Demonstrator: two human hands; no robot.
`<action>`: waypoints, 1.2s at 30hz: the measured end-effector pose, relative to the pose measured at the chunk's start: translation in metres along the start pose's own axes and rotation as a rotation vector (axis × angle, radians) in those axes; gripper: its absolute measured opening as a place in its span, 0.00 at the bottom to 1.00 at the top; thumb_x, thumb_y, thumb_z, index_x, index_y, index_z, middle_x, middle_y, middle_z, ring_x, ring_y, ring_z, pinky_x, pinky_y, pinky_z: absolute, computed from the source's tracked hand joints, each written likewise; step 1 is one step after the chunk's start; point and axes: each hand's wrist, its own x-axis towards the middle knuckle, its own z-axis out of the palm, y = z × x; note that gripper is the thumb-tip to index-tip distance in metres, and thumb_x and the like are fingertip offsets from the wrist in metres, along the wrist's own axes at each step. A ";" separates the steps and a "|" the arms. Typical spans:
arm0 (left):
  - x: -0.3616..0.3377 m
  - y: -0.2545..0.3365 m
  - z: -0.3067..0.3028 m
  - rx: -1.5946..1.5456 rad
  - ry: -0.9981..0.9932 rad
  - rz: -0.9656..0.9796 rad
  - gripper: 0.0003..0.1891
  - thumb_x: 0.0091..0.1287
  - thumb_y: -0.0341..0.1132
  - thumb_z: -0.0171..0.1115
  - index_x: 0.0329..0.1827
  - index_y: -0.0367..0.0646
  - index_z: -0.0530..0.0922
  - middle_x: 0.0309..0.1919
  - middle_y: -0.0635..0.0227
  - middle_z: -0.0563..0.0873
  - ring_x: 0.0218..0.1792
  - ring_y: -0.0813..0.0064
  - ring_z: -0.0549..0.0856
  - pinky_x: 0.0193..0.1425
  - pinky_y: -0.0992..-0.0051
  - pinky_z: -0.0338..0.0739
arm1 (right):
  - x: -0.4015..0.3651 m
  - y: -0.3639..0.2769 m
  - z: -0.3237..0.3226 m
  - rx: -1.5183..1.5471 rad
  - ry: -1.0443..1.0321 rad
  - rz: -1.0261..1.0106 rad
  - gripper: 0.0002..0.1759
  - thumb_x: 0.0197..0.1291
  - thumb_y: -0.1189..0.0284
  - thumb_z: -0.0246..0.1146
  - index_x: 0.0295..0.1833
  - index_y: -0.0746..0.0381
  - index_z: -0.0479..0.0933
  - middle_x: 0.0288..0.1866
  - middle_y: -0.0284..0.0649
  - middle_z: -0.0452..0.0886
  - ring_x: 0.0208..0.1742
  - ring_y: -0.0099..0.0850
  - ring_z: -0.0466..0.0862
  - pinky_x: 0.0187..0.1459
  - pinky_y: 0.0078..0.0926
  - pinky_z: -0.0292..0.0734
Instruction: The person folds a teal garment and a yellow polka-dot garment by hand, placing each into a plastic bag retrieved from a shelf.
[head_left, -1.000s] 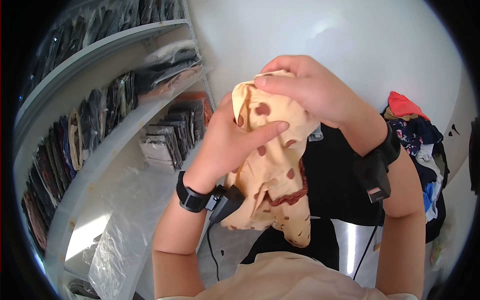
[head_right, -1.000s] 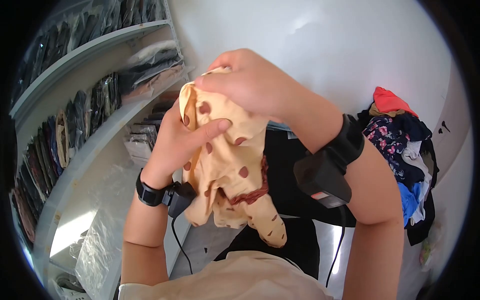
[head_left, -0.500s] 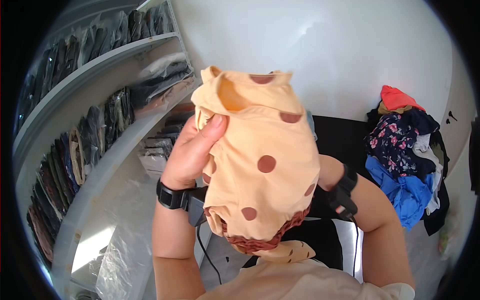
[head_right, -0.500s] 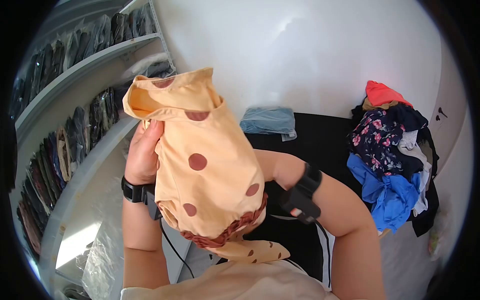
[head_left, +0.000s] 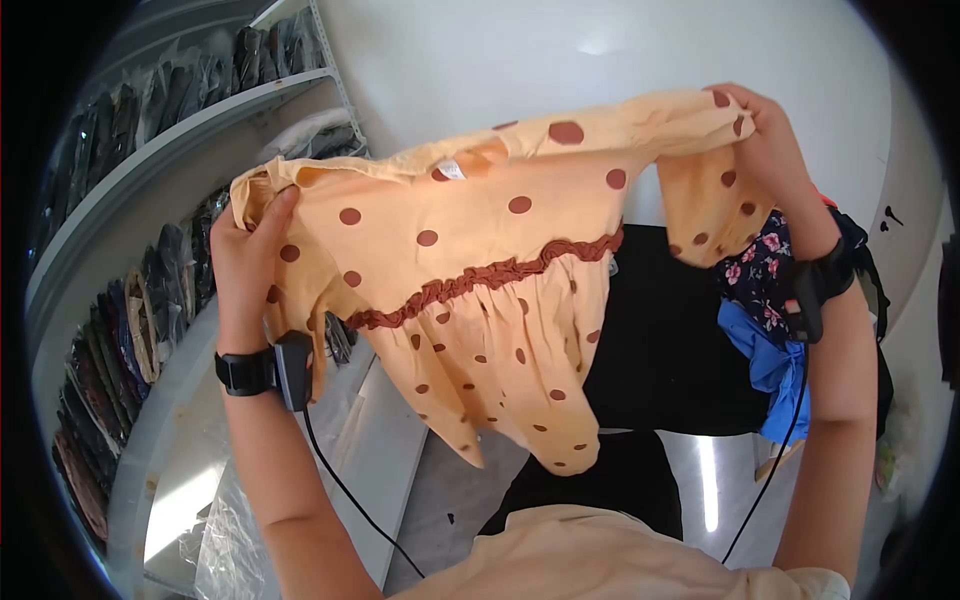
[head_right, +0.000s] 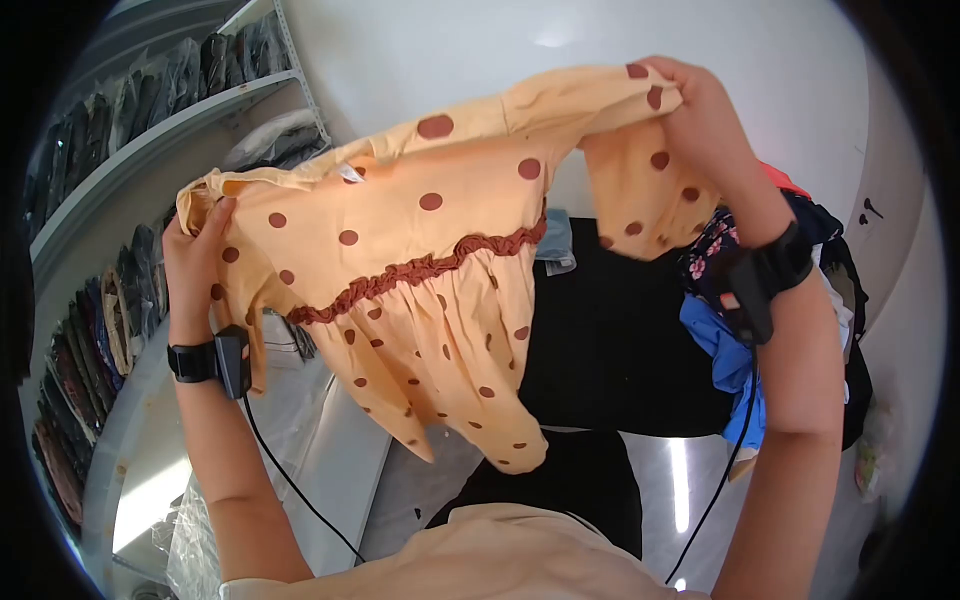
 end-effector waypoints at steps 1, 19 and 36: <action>0.004 0.001 0.000 0.051 0.027 0.030 0.14 0.69 0.41 0.72 0.47 0.38 0.86 0.31 0.75 0.86 0.25 0.88 0.79 0.27 0.85 0.73 | 0.006 -0.016 -0.004 0.013 0.058 0.141 0.17 0.65 0.82 0.56 0.56 0.63 0.82 0.41 0.31 0.85 0.44 0.20 0.82 0.44 0.25 0.83; -0.025 0.060 -0.006 0.021 0.124 0.235 0.10 0.73 0.38 0.67 0.47 0.39 0.85 0.33 0.79 0.84 0.31 0.91 0.77 0.34 0.87 0.70 | 0.036 0.007 -0.164 -0.494 0.411 0.164 0.20 0.77 0.62 0.51 0.63 0.62 0.78 0.47 0.40 0.87 0.48 0.30 0.87 0.45 0.29 0.82; 0.066 -0.023 0.270 -0.421 -0.358 -0.169 0.12 0.77 0.34 0.55 0.43 0.35 0.84 0.30 0.63 0.88 0.28 0.71 0.90 0.34 0.74 0.82 | 0.020 0.053 -0.122 0.562 0.683 0.372 0.20 0.80 0.68 0.45 0.69 0.64 0.69 0.67 0.46 0.76 0.68 0.39 0.76 0.70 0.40 0.71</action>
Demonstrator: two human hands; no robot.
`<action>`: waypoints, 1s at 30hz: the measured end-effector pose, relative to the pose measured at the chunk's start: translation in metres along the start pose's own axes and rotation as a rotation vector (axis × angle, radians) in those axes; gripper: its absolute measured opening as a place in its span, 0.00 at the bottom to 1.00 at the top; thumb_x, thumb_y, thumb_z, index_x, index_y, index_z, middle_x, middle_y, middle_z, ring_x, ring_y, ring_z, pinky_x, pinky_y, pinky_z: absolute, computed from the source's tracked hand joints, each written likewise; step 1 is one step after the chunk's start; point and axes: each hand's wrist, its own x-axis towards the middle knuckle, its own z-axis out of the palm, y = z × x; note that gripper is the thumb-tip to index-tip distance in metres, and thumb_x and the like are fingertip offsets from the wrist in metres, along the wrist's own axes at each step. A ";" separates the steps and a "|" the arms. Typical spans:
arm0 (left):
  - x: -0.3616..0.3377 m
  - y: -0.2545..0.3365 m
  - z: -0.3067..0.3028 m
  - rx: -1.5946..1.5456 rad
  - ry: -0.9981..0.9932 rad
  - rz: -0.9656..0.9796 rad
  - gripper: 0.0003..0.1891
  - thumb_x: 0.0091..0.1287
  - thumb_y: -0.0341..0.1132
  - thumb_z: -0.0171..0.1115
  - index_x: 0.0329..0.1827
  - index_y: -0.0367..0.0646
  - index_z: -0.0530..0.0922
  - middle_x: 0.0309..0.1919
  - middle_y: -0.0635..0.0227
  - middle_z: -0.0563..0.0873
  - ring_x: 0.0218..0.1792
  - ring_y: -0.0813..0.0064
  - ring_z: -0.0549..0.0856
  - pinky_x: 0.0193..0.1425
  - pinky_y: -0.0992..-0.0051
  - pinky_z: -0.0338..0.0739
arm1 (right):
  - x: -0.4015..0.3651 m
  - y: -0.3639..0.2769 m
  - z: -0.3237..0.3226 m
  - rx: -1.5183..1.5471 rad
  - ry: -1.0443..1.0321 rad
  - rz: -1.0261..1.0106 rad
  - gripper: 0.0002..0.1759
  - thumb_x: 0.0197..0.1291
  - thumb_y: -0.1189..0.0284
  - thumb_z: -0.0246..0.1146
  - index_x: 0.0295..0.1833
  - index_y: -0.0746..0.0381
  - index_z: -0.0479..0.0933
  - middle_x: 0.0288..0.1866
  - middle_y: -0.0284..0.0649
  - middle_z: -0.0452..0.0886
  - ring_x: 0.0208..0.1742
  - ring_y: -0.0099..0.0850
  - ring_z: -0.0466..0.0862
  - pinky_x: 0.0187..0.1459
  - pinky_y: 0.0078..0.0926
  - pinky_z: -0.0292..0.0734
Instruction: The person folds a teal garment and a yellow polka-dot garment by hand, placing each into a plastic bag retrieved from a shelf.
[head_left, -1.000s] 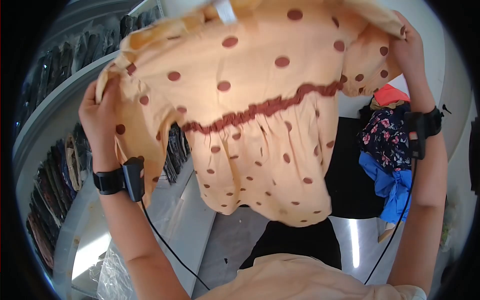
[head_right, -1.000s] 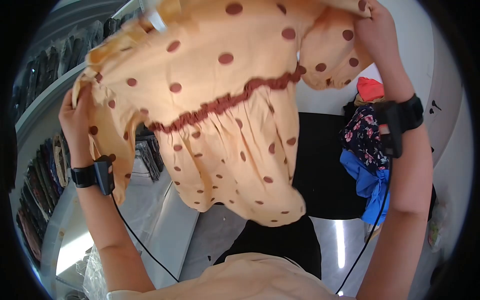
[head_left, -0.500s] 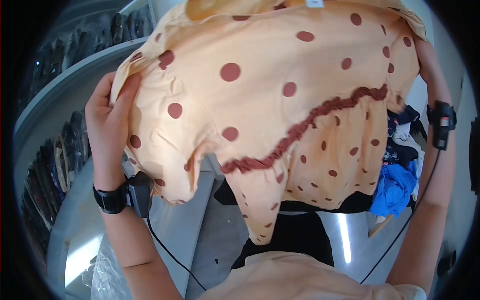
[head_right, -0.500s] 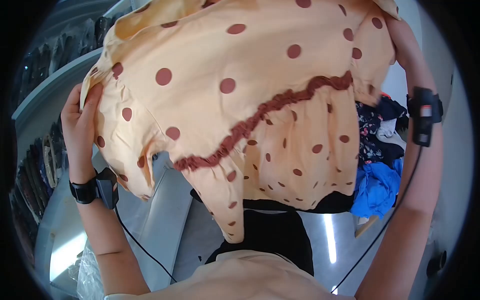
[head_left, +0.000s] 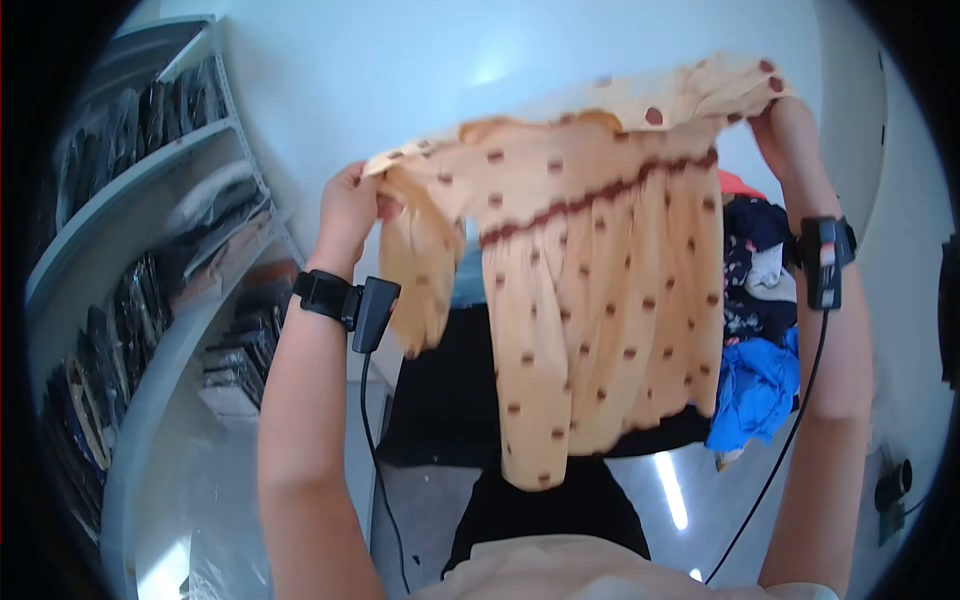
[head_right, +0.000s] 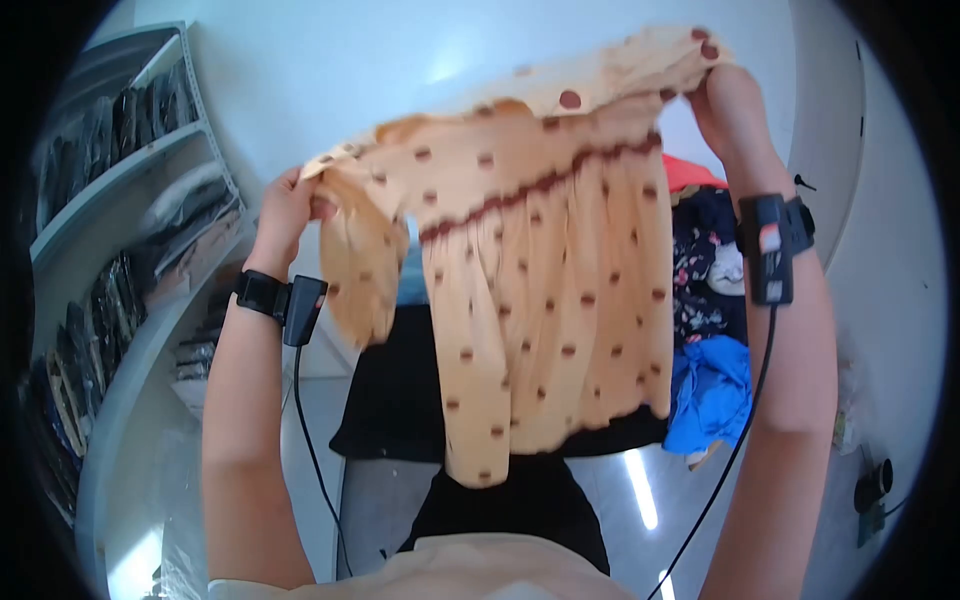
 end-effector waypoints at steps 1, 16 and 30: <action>0.020 0.009 0.001 -0.138 -0.020 0.024 0.11 0.79 0.31 0.51 0.54 0.36 0.80 0.41 0.64 0.89 0.38 0.69 0.91 0.45 0.73 0.85 | 0.052 -0.002 -0.041 -0.518 -0.104 -0.432 0.20 0.79 0.69 0.45 0.70 0.65 0.69 0.68 0.47 0.75 0.69 0.39 0.75 0.72 0.40 0.67; -0.030 -0.254 -0.096 0.519 -0.065 -0.504 0.26 0.73 0.39 0.60 0.71 0.36 0.72 0.55 0.62 0.85 0.56 0.66 0.83 0.58 0.65 0.78 | -0.330 0.137 0.084 -0.017 -1.588 0.500 0.40 0.69 0.72 0.60 0.80 0.67 0.47 0.52 0.52 0.84 0.53 0.42 0.85 0.52 0.40 0.81; -0.371 -0.195 -0.062 0.453 0.107 -0.556 0.33 0.68 0.36 0.70 0.72 0.33 0.66 0.68 0.46 0.73 0.72 0.53 0.71 0.76 0.58 0.63 | -0.228 0.286 -0.224 -1.514 -0.203 0.120 0.29 0.66 0.64 0.66 0.64 0.73 0.73 0.61 0.63 0.78 0.62 0.54 0.79 0.64 0.40 0.73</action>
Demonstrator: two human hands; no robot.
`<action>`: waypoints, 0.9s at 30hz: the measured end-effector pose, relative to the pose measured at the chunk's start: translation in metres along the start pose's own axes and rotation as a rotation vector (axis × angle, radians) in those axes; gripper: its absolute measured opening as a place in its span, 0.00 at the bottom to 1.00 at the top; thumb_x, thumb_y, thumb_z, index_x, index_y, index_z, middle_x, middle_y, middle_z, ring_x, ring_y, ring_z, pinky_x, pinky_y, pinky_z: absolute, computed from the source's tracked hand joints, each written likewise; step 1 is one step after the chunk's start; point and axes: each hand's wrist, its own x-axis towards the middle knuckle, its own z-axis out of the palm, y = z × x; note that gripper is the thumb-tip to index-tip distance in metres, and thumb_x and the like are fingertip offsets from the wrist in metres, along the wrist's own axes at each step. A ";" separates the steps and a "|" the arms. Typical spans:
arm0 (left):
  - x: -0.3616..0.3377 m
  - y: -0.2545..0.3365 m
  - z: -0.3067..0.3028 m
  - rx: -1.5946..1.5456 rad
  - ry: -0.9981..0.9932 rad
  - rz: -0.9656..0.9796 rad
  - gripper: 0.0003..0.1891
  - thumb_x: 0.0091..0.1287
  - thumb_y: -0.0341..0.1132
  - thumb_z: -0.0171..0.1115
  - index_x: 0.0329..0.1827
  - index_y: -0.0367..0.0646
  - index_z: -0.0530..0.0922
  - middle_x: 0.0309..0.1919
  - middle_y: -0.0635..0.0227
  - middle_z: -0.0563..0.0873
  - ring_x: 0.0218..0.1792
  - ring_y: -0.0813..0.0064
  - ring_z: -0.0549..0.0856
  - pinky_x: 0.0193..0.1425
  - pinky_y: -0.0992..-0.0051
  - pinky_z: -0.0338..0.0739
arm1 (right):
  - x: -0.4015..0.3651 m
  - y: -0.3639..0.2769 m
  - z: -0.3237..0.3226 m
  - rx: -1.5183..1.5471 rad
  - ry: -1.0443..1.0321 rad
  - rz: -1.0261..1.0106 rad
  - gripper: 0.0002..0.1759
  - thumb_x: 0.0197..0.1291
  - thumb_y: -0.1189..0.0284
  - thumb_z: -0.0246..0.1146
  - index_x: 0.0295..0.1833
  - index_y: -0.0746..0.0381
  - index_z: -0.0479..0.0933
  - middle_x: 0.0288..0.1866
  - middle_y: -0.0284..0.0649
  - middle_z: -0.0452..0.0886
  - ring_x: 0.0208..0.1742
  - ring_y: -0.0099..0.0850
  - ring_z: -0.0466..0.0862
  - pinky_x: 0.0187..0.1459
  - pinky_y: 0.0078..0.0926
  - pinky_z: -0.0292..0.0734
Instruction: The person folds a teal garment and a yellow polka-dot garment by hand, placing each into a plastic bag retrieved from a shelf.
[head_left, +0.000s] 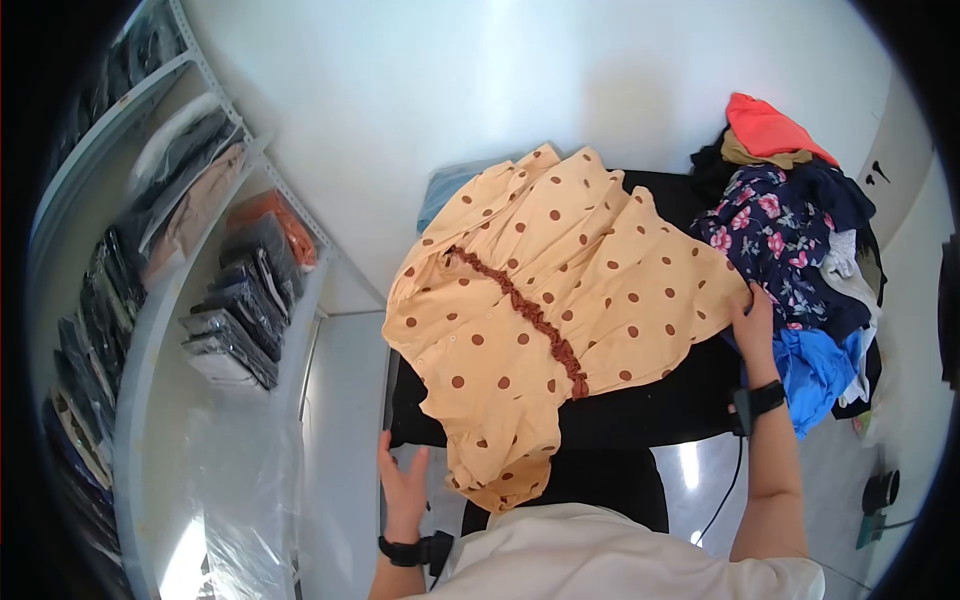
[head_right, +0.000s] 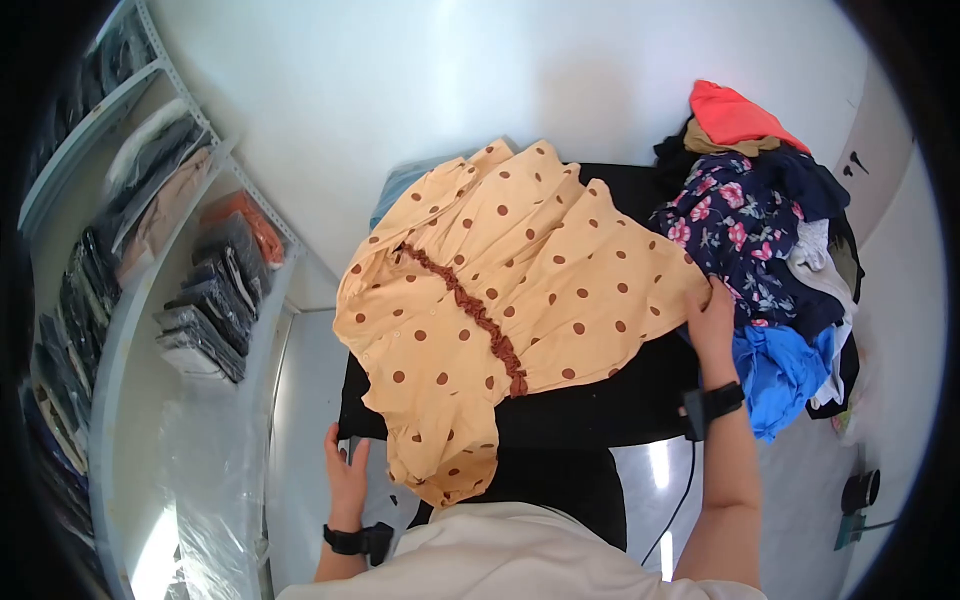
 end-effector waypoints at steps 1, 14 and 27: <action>-0.011 0.001 0.007 0.049 0.143 0.020 0.32 0.66 0.34 0.70 0.71 0.33 0.67 0.67 0.47 0.74 0.70 0.51 0.71 0.75 0.58 0.63 | 0.004 0.004 -0.001 0.014 -0.058 0.087 0.29 0.66 0.63 0.67 0.63 0.74 0.74 0.60 0.62 0.79 0.62 0.52 0.80 0.63 0.40 0.74; -0.057 0.008 0.043 -0.369 -0.478 -0.143 0.17 0.72 0.35 0.65 0.60 0.37 0.79 0.50 0.66 0.87 0.50 0.76 0.84 0.54 0.71 0.78 | 0.009 0.032 -0.021 0.597 0.094 0.070 0.08 0.71 0.70 0.65 0.40 0.64 0.80 0.29 0.22 0.72 0.30 0.11 0.66 0.31 0.13 0.59; -0.049 0.080 -0.092 -0.555 -0.291 -0.155 0.16 0.76 0.36 0.61 0.59 0.33 0.81 0.47 0.70 0.89 0.45 0.82 0.85 0.52 0.76 0.80 | -0.090 0.041 -0.195 1.332 0.078 0.113 0.06 0.75 0.73 0.57 0.41 0.60 0.71 0.53 0.47 0.83 0.50 0.27 0.83 0.55 0.26 0.75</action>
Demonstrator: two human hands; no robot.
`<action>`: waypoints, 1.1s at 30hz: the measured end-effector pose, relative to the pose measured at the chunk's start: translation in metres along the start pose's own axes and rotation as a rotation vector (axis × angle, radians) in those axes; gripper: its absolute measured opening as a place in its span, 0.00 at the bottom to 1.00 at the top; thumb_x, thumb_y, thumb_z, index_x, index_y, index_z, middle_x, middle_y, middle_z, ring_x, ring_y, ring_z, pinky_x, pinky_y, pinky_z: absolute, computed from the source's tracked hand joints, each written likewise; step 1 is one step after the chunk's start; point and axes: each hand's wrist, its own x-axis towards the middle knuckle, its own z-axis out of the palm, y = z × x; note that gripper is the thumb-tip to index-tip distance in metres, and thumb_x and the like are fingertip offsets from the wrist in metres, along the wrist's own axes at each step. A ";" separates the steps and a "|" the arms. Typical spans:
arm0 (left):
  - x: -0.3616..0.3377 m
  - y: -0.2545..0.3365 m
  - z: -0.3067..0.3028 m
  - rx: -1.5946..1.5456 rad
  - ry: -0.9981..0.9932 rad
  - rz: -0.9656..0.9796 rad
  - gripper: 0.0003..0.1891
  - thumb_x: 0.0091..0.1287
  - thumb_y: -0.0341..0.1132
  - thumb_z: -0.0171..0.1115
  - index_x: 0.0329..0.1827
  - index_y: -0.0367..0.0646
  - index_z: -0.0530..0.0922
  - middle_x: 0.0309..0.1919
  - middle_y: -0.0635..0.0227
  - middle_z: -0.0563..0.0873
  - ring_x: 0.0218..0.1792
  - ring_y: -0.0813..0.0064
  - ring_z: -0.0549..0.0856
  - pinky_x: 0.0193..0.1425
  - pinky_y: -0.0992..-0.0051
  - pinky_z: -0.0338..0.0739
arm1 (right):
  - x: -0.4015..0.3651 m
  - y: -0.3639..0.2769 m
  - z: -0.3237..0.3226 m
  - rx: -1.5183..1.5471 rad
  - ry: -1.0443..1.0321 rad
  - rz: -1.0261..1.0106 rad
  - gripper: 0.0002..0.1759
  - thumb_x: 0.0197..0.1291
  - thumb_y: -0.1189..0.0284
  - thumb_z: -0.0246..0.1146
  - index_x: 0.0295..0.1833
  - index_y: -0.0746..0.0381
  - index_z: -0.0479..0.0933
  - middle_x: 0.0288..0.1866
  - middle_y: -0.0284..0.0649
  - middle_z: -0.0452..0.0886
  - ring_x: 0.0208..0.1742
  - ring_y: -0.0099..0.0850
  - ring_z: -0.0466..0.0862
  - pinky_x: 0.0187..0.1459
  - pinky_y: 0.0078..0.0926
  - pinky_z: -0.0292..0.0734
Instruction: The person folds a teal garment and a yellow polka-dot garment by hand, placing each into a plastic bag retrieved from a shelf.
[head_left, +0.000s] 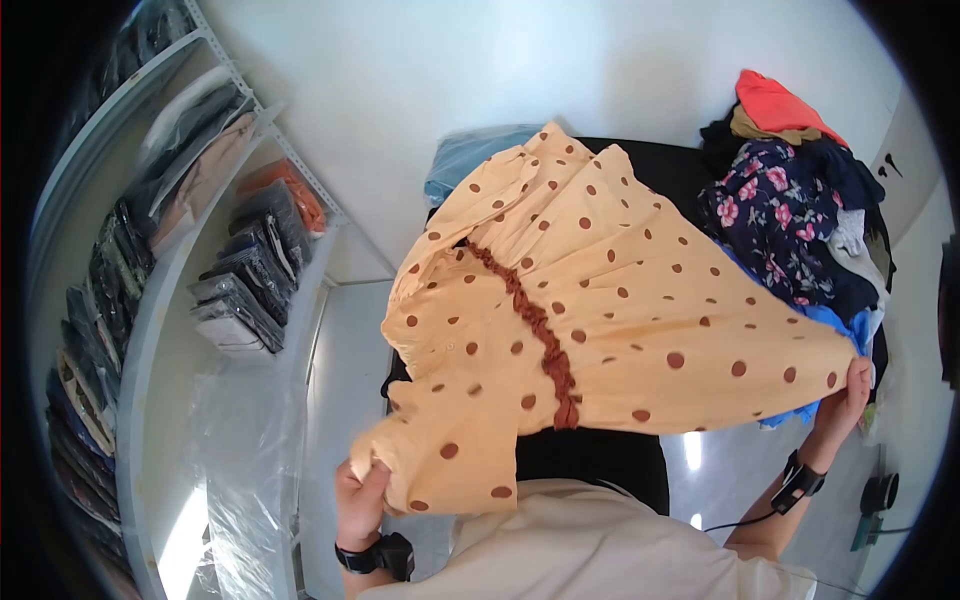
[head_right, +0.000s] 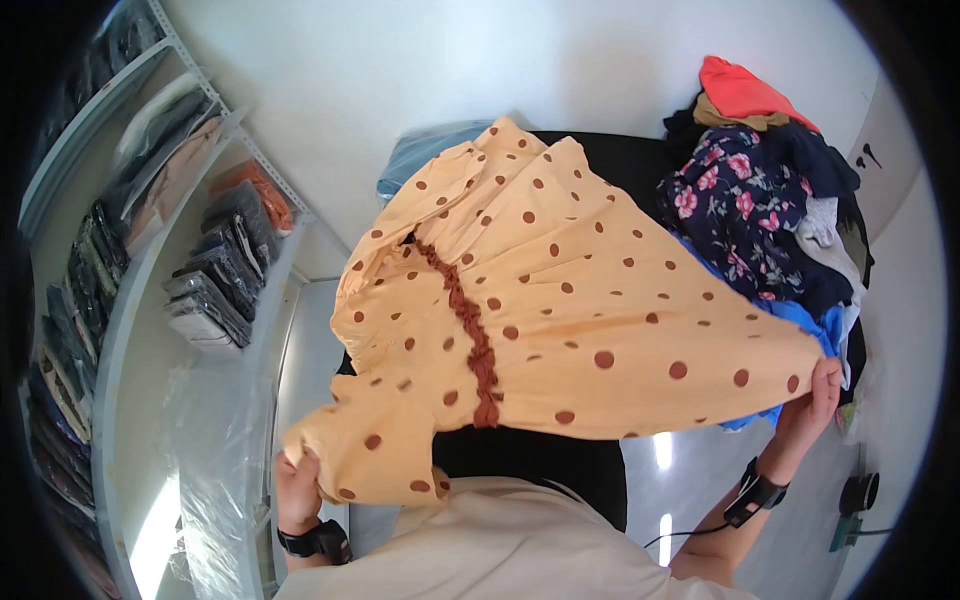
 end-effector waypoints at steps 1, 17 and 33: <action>-0.004 -0.005 -0.004 0.003 -0.007 -0.006 0.16 0.76 0.36 0.61 0.59 0.33 0.81 0.47 0.70 0.89 0.45 0.82 0.85 0.52 0.76 0.80 | -0.014 0.000 -0.003 -0.006 0.007 0.003 0.06 0.75 0.73 0.57 0.41 0.60 0.71 0.53 0.47 0.83 0.50 0.27 0.83 0.55 0.26 0.75; 0.001 -0.086 -0.046 -0.371 -0.272 -0.644 0.21 0.75 0.36 0.59 0.66 0.33 0.76 0.56 0.60 0.87 0.52 0.68 0.88 0.58 0.68 0.83 | 0.057 0.049 0.106 0.006 -0.071 0.190 0.18 0.76 0.70 0.56 0.63 0.71 0.75 0.60 0.44 0.81 0.61 0.31 0.82 0.66 0.31 0.75; 0.019 -0.150 -0.001 0.853 0.123 0.421 0.28 0.69 0.31 0.66 0.72 0.39 0.68 0.63 0.56 0.81 0.59 0.56 0.82 0.68 0.59 0.75 | 0.046 0.131 0.147 -0.961 -0.360 0.225 0.35 0.62 0.74 0.67 0.74 0.70 0.67 0.67 0.56 0.78 0.66 0.40 0.80 0.66 0.32 0.74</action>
